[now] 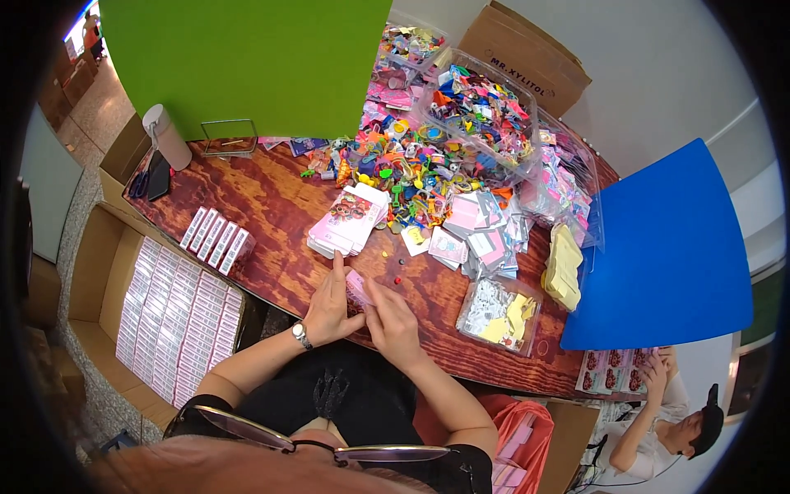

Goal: Packaging colorful small items or candies into white bags or boxes at a production table.

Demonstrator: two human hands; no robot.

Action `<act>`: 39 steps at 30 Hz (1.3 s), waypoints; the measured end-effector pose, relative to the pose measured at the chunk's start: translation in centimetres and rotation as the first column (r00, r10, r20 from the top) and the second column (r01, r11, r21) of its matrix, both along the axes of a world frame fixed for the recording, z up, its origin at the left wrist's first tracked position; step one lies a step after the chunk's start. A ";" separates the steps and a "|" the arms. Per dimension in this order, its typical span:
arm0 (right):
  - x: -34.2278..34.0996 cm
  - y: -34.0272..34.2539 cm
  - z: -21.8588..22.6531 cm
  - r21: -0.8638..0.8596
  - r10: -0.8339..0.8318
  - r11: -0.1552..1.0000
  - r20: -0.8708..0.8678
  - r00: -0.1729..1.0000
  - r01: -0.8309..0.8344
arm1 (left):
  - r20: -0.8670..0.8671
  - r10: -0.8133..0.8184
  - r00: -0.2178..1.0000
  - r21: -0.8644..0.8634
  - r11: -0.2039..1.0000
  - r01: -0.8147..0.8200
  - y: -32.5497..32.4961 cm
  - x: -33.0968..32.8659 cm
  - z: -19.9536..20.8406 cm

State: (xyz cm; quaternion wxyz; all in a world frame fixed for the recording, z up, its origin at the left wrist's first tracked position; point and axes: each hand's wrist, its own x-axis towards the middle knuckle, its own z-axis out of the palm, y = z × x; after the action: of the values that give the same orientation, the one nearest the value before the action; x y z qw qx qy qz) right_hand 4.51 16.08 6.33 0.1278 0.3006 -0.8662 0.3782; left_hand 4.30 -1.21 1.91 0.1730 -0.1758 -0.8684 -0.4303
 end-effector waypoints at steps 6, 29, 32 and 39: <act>-1.8 -0.9 1.1 0.013 0.032 0.999 -0.054 0.998 -0.031 | -0.060 0.010 0.998 -0.016 1.000 -0.011 -0.1 0.0 0.3; -8.2 -5.3 -1.8 0.349 0.081 0.937 -0.282 0.956 0.023 | -0.298 0.375 0.878 -0.584 0.655 -0.479 -11.7 0.4 1.5; -9.7 -5.7 -4.1 0.453 0.049 0.888 -0.270 0.962 0.082 | -0.241 0.415 0.877 -0.639 0.612 -0.465 -13.2 0.0 -0.2; -9.5 -4.6 -3.8 0.375 0.129 0.927 -0.317 0.940 -0.001 | -0.394 0.439 0.808 -0.632 0.509 -0.585 -13.6 -0.9 0.9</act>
State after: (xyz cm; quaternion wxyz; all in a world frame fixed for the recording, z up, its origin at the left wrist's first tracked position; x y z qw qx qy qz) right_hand -4.96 11.47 2.55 0.2021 0.4081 -0.8765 0.1559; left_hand 3.39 -14.81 2.84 0.2867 -0.0029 -0.9572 0.0407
